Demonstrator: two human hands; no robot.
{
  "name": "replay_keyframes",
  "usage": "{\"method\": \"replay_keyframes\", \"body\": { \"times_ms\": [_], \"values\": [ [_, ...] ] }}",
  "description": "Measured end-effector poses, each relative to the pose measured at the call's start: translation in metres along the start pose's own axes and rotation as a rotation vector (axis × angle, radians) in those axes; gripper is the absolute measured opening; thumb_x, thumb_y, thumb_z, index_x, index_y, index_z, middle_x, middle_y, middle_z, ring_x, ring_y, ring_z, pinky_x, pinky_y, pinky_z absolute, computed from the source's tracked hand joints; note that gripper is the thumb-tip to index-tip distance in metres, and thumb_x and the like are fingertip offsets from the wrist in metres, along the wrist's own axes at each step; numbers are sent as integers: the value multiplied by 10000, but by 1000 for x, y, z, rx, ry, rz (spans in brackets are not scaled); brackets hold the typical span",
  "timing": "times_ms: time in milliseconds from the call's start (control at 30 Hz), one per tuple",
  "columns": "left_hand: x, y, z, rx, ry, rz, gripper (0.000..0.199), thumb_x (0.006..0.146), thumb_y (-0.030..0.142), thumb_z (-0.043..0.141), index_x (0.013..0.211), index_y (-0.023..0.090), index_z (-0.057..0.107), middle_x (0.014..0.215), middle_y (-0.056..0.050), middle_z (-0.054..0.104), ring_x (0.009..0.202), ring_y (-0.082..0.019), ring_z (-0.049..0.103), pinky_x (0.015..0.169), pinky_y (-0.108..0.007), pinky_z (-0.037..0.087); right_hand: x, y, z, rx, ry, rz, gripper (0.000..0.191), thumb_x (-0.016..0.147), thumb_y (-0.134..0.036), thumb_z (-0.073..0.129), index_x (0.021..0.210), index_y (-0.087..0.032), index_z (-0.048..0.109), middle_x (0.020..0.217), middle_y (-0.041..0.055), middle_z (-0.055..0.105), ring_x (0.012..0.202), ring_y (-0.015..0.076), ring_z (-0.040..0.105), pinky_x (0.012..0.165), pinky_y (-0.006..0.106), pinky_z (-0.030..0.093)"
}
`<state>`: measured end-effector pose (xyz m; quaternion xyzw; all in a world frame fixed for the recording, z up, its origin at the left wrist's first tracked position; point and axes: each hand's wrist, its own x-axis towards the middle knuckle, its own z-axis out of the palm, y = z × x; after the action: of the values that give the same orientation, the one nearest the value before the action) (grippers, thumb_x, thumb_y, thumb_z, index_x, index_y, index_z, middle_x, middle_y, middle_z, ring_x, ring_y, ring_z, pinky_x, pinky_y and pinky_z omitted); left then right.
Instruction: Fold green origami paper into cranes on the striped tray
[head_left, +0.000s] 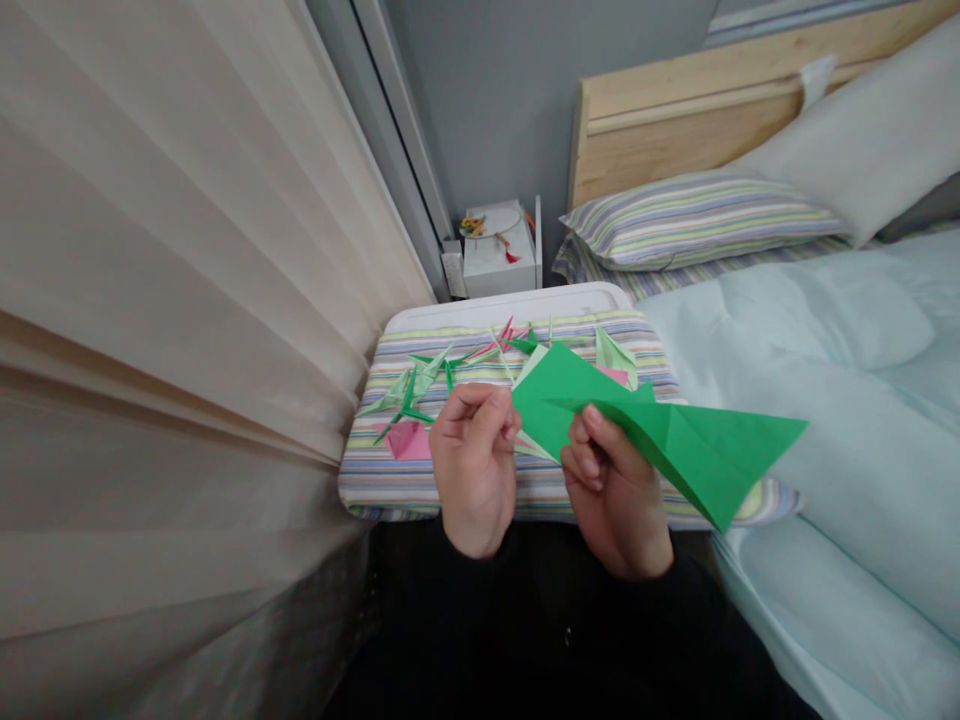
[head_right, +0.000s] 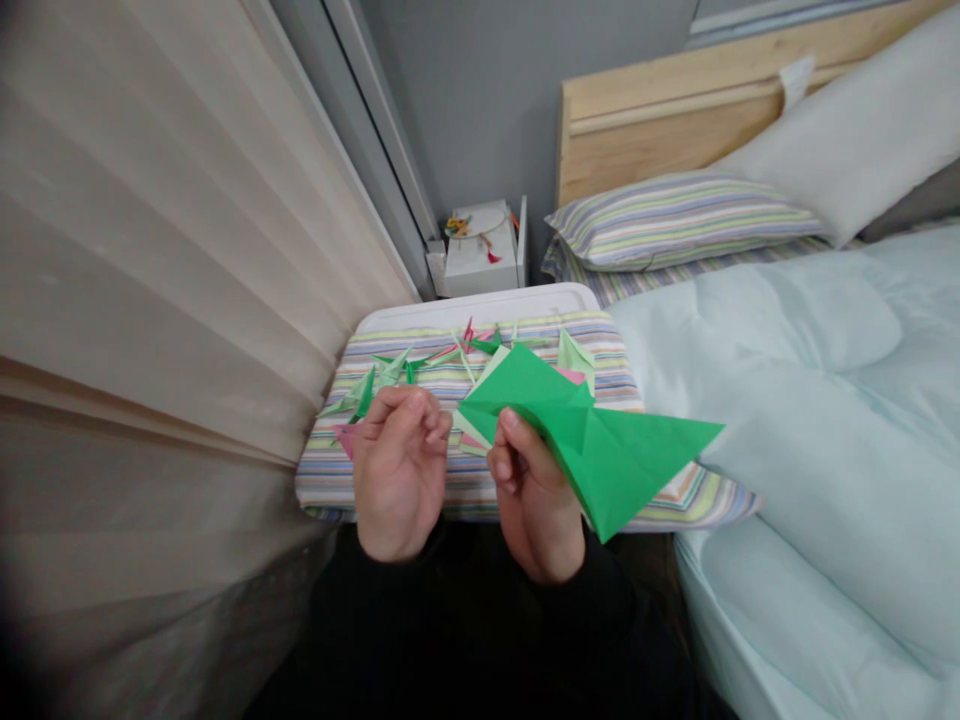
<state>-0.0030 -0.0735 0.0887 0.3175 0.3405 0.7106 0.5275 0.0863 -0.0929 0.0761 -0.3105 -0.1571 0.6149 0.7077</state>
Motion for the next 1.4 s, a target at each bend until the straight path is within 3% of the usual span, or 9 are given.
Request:
{"method": "replay_keyframes", "body": {
  "times_ms": [167, 267, 467, 733, 900, 1067, 1200, 1400],
  "values": [
    [-6, -6, -8, 117, -122, -69, 149, 802, 290, 826, 888, 192, 751, 723, 9, 626, 649, -82, 549, 627, -195, 451, -1, -2, 1, 5, -24, 10, 434, 714, -315, 833, 546, -187, 454, 474, -102, 396, 399, 14, 238, 381, 173, 236],
    [-11, -10, -10, 164, -162, -59, 143, 798, 285, 833, 901, 215, 762, 729, 17, 639, 652, -85, 565, 646, -201, 470, -2, -1, 1, -1, -40, 17, 441, 726, -327, 826, 541, -191, 450, 461, -102, 381, 405, 22, 245, 394, 175, 253],
    [-10, -9, -7, 147, -151, -18, 95, 807, 247, 812, 849, 203, 739, 681, 36, 626, 587, -74, 563, 585, -188, 457, -3, 0, 0, -3, -44, 62, 430, 718, -334, 837, 522, -189, 483, 456, -94, 396, 405, 27, 251, 397, 186, 269],
    [-11, -13, -2, 120, -30, -14, 129, 834, 253, 757, 779, 189, 660, 627, 54, 556, 518, -69, 531, 517, -188, 419, -5, 7, 3, 14, -21, 67, 427, 721, -341, 839, 525, -190, 491, 468, -94, 396, 414, 29, 272, 426, 182, 315],
    [-10, -11, -1, 82, -9, -2, 156, 878, 295, 722, 803, 184, 643, 664, 34, 565, 561, -79, 537, 535, -190, 443, -3, 8, 1, 11, -9, 65, 387, 728, -326, 829, 542, -188, 519, 466, -92, 420, 399, 25, 290, 409, 185, 293],
    [-13, -5, -3, 319, -145, 116, 91, 833, 206, 768, 900, 188, 709, 855, -16, 685, 723, -111, 651, 667, -217, 541, 0, 6, -2, -5, -6, 39, 380, 728, -307, 824, 537, -186, 519, 437, -89, 430, 372, 26, 321, 387, 193, 255],
    [-14, -4, -2, 454, -142, 158, 88, 784, 119, 777, 781, 177, 711, 714, 9, 695, 653, -111, 675, 615, -202, 552, 3, 6, -4, 24, 1, 39, 370, 696, -293, 857, 533, -177, 546, 481, -70, 510, 384, 29, 397, 391, 191, 282],
    [-12, -6, -4, 500, -104, 166, 116, 745, 101, 803, 703, 166, 716, 642, 13, 717, 580, -113, 686, 562, -197, 549, 7, 8, -7, 63, 11, 13, 374, 710, -260, 873, 564, -186, 536, 472, -84, 510, 391, 33, 400, 402, 180, 293]
  ]
}}
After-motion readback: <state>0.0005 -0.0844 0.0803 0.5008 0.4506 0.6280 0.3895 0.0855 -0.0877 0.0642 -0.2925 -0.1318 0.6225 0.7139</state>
